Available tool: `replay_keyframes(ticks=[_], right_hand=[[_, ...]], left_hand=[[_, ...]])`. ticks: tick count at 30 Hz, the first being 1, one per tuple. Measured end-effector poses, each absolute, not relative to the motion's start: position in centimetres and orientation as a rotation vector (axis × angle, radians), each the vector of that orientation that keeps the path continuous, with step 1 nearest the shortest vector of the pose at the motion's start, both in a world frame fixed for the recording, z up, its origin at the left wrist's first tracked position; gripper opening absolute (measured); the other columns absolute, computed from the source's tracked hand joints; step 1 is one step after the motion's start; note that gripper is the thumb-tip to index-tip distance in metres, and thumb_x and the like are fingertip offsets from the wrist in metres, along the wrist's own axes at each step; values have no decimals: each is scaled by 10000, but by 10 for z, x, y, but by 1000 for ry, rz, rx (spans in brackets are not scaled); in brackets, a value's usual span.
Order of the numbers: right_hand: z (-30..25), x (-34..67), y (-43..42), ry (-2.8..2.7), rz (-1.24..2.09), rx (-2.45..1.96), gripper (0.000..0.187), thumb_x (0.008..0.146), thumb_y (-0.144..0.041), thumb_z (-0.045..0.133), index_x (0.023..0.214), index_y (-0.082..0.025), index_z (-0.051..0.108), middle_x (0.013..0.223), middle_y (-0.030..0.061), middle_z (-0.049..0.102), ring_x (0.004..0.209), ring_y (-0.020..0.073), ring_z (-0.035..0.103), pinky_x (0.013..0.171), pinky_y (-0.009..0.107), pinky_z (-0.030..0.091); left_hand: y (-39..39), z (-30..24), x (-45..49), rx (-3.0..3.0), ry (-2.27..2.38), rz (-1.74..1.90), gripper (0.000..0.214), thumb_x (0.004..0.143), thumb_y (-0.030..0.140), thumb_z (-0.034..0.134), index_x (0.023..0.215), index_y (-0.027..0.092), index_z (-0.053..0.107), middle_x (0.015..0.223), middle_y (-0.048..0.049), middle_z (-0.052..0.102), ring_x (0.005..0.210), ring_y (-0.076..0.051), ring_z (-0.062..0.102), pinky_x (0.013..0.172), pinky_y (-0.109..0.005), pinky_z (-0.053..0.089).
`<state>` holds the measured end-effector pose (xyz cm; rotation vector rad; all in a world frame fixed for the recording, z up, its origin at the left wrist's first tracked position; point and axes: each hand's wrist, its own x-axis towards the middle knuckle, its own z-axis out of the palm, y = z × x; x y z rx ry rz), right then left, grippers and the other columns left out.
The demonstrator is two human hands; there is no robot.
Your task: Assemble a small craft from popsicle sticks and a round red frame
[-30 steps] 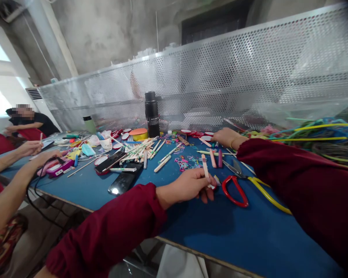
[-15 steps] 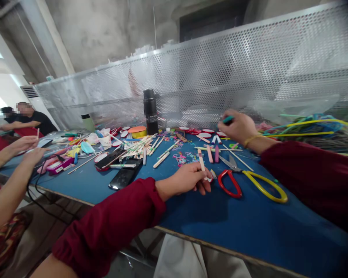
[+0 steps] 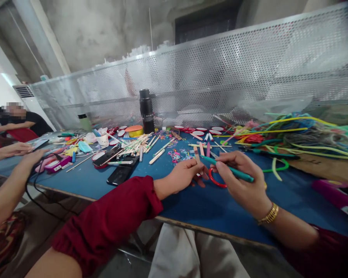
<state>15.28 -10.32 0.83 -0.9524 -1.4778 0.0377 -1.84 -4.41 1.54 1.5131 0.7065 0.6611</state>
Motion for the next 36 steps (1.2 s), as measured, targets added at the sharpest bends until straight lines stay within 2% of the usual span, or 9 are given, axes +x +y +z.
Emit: replay_keyframes(ticks=[6,10,15,21,28,30,36], right_hand=[[7,154,-102,-1499,-165,-967,48,934,-261,668,891,-240,669,827,20,699,701,176,679,629,308,528],[11,153,-106,-1563,-238,-965,31,914,-225,654,901,-252,655,814,18,704,735,198,702,650,318,544],[14,153,-107,-1639,-335,-941,53,892,-220,668,883,-264,640,816,24,717,807,236,719,726,366,573],[14,152,-105,-1699,-399,-895,121,906,-184,661,853,-278,605,728,-24,709,685,207,677,898,435,577],[12,153,-105,-1697,-402,-931,85,910,-216,660,856,-275,631,734,10,703,833,261,713,777,408,591],[12,153,-104,-1694,-389,-939,80,909,-222,660,854,-276,640,734,8,706,847,264,715,791,417,593],[15,149,-105,-1711,-314,-922,109,907,-220,661,824,-288,643,730,-13,716,703,218,659,856,454,582]], left_hand=[[-42,12,-19,1551,720,681,374,936,532,613,946,158,641,797,-4,627,563,-89,586,499,-221,322],[-40,8,-18,1542,678,691,424,902,588,644,935,166,626,786,-1,640,564,-92,593,526,-226,366],[-39,7,-19,1598,614,690,415,908,576,632,855,165,604,754,-1,638,562,-90,598,520,-223,379],[-39,7,-18,1646,621,655,402,906,559,620,856,160,615,800,-30,703,546,-86,611,475,-211,328],[-41,8,-19,1695,658,642,454,912,608,614,842,160,640,785,-49,729,576,-109,633,509,-224,372],[-41,7,-19,1716,642,647,465,907,626,614,829,167,626,742,-39,717,570,-113,628,508,-222,376],[-38,5,-19,1731,605,675,471,885,647,635,822,182,601,660,-14,682,546,-119,612,521,-225,400]])
